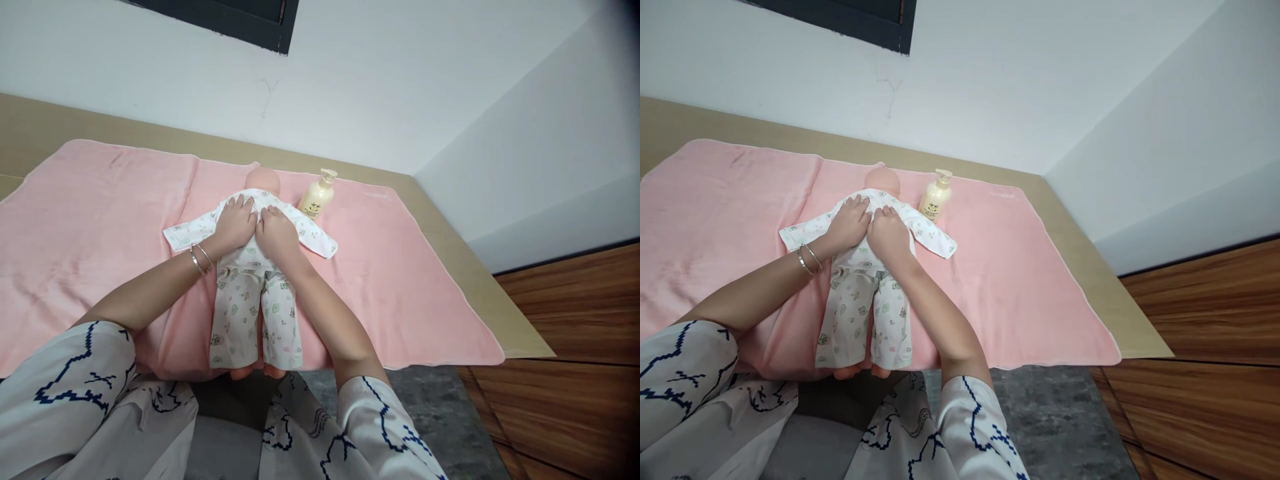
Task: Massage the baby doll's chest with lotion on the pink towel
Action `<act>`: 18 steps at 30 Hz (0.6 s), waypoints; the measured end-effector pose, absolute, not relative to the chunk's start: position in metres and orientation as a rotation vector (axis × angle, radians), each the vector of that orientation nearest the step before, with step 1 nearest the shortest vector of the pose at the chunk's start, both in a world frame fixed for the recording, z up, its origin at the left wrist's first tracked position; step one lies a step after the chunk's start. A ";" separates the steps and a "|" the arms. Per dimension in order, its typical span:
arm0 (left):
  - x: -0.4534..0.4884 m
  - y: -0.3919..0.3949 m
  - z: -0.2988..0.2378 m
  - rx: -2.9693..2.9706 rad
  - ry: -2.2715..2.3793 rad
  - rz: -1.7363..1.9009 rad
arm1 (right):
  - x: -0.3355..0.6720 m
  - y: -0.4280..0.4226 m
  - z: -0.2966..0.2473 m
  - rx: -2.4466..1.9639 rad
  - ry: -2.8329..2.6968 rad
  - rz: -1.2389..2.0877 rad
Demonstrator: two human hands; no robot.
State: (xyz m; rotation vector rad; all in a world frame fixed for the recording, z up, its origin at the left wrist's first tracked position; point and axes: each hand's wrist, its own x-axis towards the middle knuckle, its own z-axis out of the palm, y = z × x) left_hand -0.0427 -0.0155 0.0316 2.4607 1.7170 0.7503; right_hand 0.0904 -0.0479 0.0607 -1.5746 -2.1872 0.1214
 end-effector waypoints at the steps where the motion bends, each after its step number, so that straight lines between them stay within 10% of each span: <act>1: -0.044 -0.011 0.030 2.436 1.718 0.765 | 0.091 -0.048 0.061 -1.564 -2.188 0.131; 18: -0.038 -0.026 0.031 2.396 1.684 0.819 | 0.098 -0.031 0.047 -1.618 -2.073 0.192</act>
